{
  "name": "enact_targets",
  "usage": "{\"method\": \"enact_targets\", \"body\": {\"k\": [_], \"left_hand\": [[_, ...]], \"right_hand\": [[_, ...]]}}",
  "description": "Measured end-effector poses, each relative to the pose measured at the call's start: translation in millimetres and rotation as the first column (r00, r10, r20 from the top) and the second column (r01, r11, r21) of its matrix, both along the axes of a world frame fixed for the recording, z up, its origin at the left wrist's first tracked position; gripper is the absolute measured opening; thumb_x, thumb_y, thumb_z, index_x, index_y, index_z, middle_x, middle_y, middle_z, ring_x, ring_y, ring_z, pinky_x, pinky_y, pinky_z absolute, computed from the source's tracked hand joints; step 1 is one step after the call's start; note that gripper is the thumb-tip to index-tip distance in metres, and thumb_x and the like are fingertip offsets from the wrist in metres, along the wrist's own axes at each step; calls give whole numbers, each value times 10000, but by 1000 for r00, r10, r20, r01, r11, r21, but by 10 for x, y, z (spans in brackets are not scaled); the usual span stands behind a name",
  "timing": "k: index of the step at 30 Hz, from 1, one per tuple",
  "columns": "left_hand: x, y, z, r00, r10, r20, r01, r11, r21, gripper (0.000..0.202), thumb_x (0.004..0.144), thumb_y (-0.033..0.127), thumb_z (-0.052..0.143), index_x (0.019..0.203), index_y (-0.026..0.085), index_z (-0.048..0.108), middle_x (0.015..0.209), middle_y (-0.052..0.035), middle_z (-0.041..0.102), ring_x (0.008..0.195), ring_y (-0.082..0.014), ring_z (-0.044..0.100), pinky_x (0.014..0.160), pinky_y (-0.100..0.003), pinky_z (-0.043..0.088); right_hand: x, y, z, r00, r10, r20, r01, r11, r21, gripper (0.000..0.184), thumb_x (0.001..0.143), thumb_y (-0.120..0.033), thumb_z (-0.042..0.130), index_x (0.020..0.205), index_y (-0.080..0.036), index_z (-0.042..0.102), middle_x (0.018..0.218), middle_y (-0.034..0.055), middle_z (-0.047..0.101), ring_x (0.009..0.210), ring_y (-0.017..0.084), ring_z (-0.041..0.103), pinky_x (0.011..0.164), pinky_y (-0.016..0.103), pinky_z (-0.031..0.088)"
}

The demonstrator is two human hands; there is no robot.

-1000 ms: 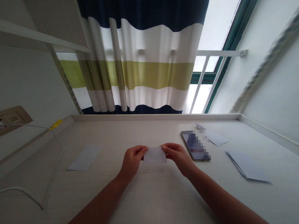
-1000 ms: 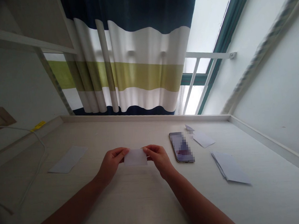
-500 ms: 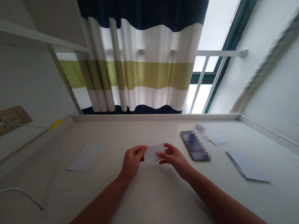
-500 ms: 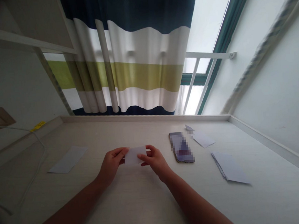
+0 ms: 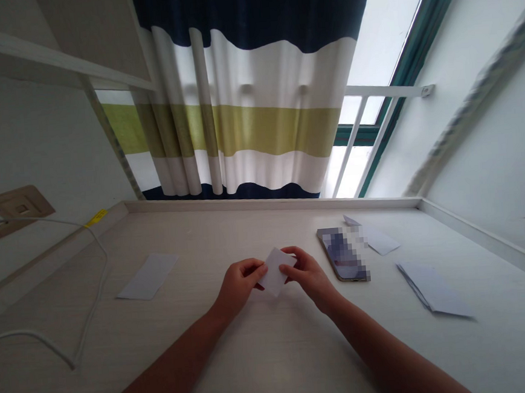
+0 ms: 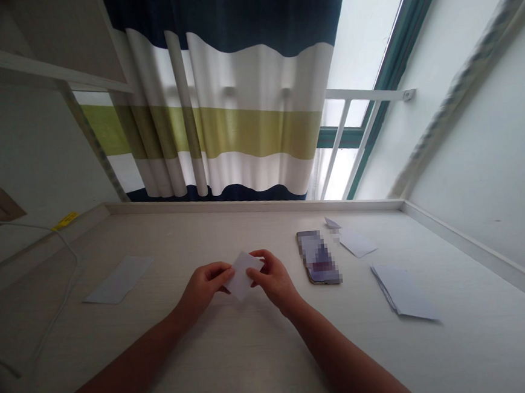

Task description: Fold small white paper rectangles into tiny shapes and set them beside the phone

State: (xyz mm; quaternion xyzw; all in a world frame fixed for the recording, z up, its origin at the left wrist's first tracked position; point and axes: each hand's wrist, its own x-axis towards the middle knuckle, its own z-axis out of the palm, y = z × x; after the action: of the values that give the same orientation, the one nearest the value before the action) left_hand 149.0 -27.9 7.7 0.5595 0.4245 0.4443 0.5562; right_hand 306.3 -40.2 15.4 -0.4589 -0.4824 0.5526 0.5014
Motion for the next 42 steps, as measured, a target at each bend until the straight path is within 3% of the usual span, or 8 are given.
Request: {"method": "enact_targets", "body": {"k": [6, 14, 19, 22, 27, 34, 38, 42], "left_hand": [[8, -10, 31, 987, 77, 143, -67, 995, -71, 172, 637, 285, 634, 640, 115, 608, 611, -2, 572, 592, -113, 531, 555, -243, 505], [16, -33, 34, 983, -9, 185, 28, 994, -104, 190, 636, 233, 631, 809, 155, 619, 595, 21, 568, 569, -126, 543, 504, -273, 521], [-25, -9, 19, 976, -12, 218, 33, 995, -93, 182, 659, 233, 624, 804, 133, 670, 745, -39, 631, 666, -151, 577, 548, -266, 520], [-42, 4, 5, 973, -8, 232, 33, 994, -102, 153, 667, 212, 613, 781, 135, 679, 715, -35, 634, 626, -135, 579, 533, -244, 503], [-45, 6, 11, 959, -19, 282, 60, 988, -139, 131, 649, 186, 610, 749, 141, 682, 669, -26, 637, 610, -133, 590, 528, -234, 487], [-37, 2, 16, 952, -31, 303, 79, 986, -147, 113, 660, 168, 591, 733, 135, 671, 691, -31, 636, 646, -138, 601, 560, -235, 496], [-39, -1, 17, 955, -49, 293, 94, 985, -142, 140, 679, 180, 569, 753, 121, 671, 749, -48, 639, 681, -144, 602, 589, -245, 504], [-32, -17, 26, 963, -81, 257, 111, 988, -106, 193, 701, 243, 555, 791, 109, 661, 776, -56, 621, 686, -149, 588, 589, -273, 513]], "right_hand": [[-23, -26, 6, 995, 71, -76, -73, 997, -24, 328, 589, -290, 699, 825, -180, 501, 565, -48, 577, 552, 124, 561, 601, 304, 471], [3, -6, 9, 993, 75, -93, -70, 996, 54, 163, 632, -268, 669, 710, -177, 559, 547, -60, 511, 532, 73, 459, 520, 209, 376], [19, -27, 38, 988, 120, -97, -117, 993, 33, 145, 659, -282, 639, 760, -185, 601, 610, -31, 556, 587, 100, 503, 578, 247, 424], [16, -35, 49, 989, 130, -73, -128, 991, 31, 149, 673, -293, 615, 776, -186, 620, 628, -16, 576, 591, 114, 523, 606, 286, 453], [3, -31, 55, 989, 127, -71, -120, 989, 88, 121, 677, -278, 602, 734, -181, 649, 632, -10, 587, 594, 114, 535, 602, 280, 455], [-17, -46, 70, 992, 109, -71, -104, 992, 72, 126, 662, -221, 564, 725, -181, 666, 627, -9, 592, 597, 115, 542, 622, 291, 468], [-23, -44, 66, 994, 78, -74, -74, 995, 62, 163, 696, -286, 545, 713, -170, 658, 638, -3, 591, 597, 117, 546, 621, 298, 476], [-24, -20, 22, 999, 44, 9, -45, 996, 78, 174, 641, -325, 652, 687, -159, 628, 559, -30, 542, 538, 101, 517, 567, 272, 455]]}}
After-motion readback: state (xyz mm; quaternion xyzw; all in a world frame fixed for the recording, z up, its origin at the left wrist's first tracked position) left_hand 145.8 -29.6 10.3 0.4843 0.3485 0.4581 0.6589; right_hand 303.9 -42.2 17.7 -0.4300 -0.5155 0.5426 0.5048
